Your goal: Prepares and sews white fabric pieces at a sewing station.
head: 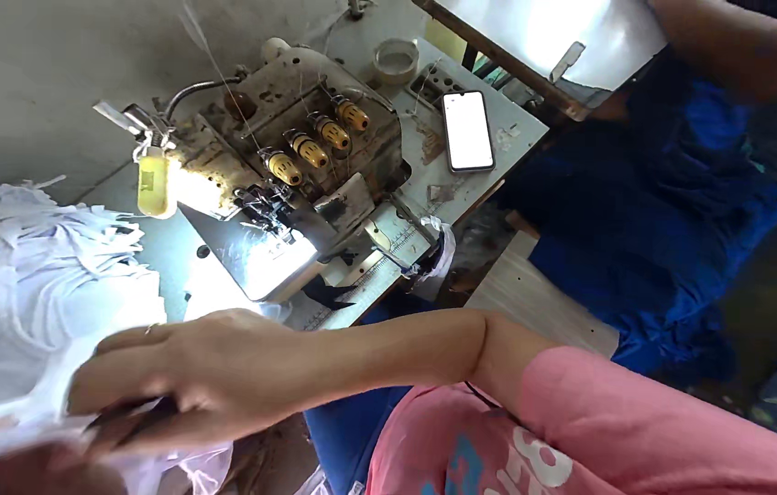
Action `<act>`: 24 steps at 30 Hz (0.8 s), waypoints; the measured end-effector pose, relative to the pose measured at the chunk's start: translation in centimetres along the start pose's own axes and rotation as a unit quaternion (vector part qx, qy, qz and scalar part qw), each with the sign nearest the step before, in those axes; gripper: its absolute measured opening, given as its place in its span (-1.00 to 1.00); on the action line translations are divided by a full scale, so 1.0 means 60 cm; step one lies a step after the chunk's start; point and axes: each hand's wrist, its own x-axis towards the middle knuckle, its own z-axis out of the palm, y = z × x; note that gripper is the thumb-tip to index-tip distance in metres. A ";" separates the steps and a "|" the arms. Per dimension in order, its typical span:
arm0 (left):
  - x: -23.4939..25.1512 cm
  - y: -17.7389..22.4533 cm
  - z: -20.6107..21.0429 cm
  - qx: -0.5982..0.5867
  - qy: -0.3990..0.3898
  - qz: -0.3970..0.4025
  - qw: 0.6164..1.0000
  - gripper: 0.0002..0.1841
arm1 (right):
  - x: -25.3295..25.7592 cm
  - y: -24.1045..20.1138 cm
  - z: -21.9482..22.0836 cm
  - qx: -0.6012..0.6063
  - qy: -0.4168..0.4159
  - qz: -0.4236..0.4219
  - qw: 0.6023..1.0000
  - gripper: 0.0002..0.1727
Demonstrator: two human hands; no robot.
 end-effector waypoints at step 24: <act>0.049 0.000 0.153 -0.230 -0.230 -0.091 0.941 -0.88 | -0.103 0.095 -0.106 0.005 0.040 0.204 0.978 -0.86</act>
